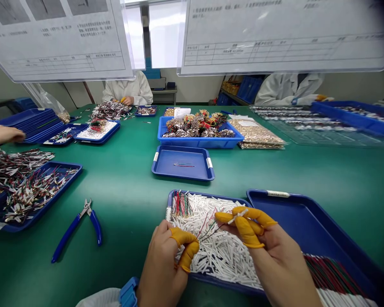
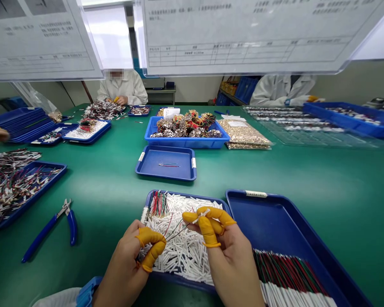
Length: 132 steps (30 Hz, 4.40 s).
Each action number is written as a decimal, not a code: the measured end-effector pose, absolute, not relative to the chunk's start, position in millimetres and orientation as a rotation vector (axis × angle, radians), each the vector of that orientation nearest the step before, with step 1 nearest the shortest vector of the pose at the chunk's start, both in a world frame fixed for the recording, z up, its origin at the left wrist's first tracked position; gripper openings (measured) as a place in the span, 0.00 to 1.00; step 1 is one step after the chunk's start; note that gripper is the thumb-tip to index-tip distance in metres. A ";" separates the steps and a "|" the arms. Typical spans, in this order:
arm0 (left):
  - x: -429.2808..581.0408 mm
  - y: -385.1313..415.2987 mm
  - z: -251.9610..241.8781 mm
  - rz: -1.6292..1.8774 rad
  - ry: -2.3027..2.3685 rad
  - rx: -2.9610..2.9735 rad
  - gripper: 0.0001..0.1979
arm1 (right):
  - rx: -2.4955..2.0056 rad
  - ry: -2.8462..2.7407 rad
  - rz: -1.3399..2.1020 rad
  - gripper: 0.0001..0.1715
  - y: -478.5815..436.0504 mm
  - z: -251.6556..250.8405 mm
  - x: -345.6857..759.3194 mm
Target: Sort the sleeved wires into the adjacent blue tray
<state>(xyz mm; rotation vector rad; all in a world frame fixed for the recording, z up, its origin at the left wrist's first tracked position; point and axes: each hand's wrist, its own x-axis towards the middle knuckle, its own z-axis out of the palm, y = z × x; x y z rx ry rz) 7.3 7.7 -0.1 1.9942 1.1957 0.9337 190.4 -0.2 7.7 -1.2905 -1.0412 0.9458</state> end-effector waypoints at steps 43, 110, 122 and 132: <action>7.3 5.4 4.5 0.967 1.140 2.028 0.06 | -1.214 -0.804 1.267 0.15 -0.7 19.2 176.2; 8.7 4.3 2.3 1.093 0.977 1.948 0.06 | -1.048 -0.535 1.431 0.20 -8.7 3.6 147.3; 8.5 6.1 6.8 1.198 1.005 1.917 0.04 | -1.138 -0.890 1.368 0.12 -11.6 8.0 157.0; 8.7 3.1 0.2 1.214 1.110 2.226 0.11 | -1.271 -1.294 0.972 0.07 -13.7 -12.4 158.6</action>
